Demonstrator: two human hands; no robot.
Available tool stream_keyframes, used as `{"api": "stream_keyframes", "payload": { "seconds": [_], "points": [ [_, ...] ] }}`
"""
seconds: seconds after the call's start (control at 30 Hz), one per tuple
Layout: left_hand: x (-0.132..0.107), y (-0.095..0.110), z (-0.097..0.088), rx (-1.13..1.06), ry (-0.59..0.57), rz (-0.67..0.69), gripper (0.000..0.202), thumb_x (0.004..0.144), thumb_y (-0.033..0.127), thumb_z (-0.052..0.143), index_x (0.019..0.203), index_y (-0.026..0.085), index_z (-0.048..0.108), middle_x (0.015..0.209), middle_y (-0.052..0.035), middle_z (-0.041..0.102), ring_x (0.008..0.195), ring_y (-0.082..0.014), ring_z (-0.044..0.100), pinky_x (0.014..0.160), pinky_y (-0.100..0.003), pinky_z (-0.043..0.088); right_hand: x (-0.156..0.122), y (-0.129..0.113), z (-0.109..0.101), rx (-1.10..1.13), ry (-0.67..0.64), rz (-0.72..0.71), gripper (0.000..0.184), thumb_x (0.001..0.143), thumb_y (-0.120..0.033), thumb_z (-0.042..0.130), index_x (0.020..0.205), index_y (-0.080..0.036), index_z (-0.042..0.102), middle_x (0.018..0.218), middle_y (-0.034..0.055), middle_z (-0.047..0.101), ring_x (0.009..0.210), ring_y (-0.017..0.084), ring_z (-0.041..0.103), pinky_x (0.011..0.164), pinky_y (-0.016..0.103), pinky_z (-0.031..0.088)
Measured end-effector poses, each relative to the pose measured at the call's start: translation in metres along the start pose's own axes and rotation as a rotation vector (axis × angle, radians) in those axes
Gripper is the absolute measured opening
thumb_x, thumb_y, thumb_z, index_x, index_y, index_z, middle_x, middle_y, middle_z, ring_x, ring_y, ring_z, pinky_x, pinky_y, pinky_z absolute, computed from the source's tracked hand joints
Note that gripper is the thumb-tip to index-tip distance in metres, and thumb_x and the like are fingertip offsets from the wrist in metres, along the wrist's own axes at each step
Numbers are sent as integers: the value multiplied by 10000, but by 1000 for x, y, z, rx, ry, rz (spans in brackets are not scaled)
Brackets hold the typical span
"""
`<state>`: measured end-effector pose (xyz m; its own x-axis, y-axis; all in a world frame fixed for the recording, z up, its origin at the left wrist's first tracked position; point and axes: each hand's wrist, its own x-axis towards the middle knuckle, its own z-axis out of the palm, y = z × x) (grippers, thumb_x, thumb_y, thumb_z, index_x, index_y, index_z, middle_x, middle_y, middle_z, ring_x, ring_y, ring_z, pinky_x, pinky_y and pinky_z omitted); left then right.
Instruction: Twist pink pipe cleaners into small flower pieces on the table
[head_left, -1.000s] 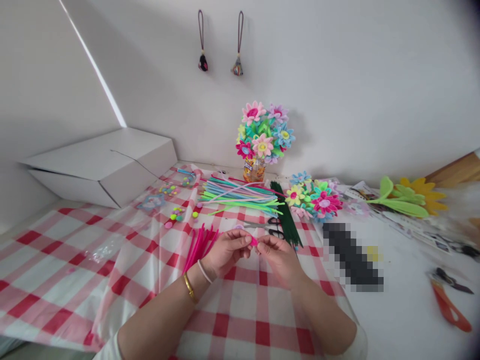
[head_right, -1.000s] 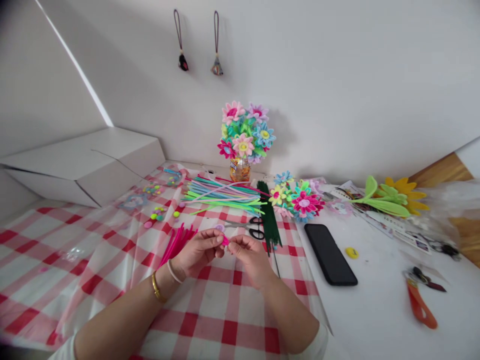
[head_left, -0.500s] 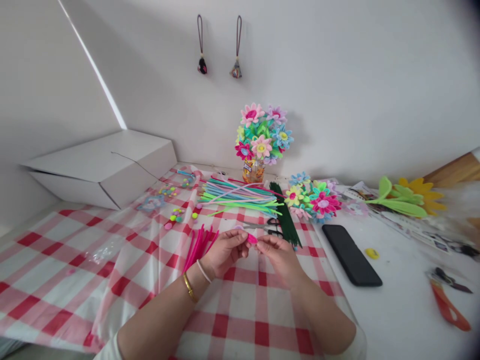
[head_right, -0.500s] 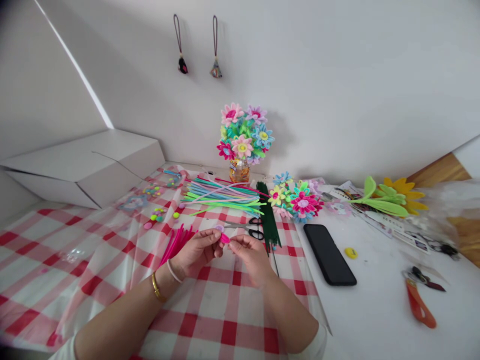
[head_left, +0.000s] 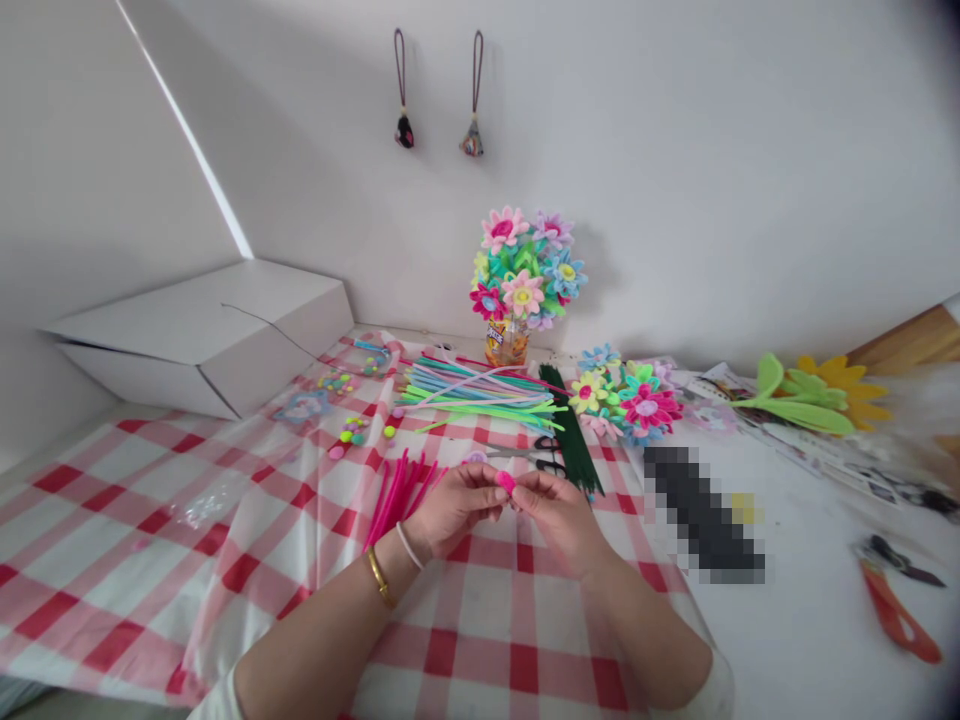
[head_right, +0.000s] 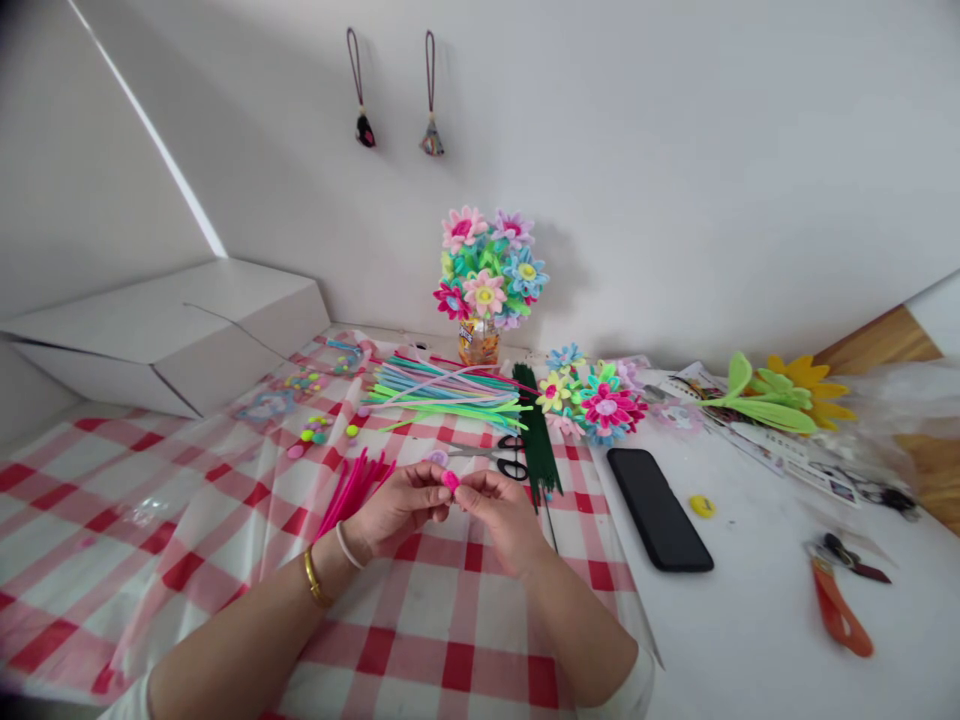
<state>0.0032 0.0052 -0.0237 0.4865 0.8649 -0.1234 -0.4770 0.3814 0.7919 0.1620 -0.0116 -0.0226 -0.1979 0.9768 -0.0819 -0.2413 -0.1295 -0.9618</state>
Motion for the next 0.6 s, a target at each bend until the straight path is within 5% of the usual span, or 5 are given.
{"api": "stream_keyframes", "payload": {
  "seconds": [0.6],
  "points": [
    [-1,2,1,-25,-6,5,134,630,157,700,735,114,629,652,-33,613,555,-99,541,534,-221,387,-1,-1,1,-86,-19,11,182,694,-345,688,755,-178,651,723,15,629,689,151,534,679,301,384]
  ]
}}
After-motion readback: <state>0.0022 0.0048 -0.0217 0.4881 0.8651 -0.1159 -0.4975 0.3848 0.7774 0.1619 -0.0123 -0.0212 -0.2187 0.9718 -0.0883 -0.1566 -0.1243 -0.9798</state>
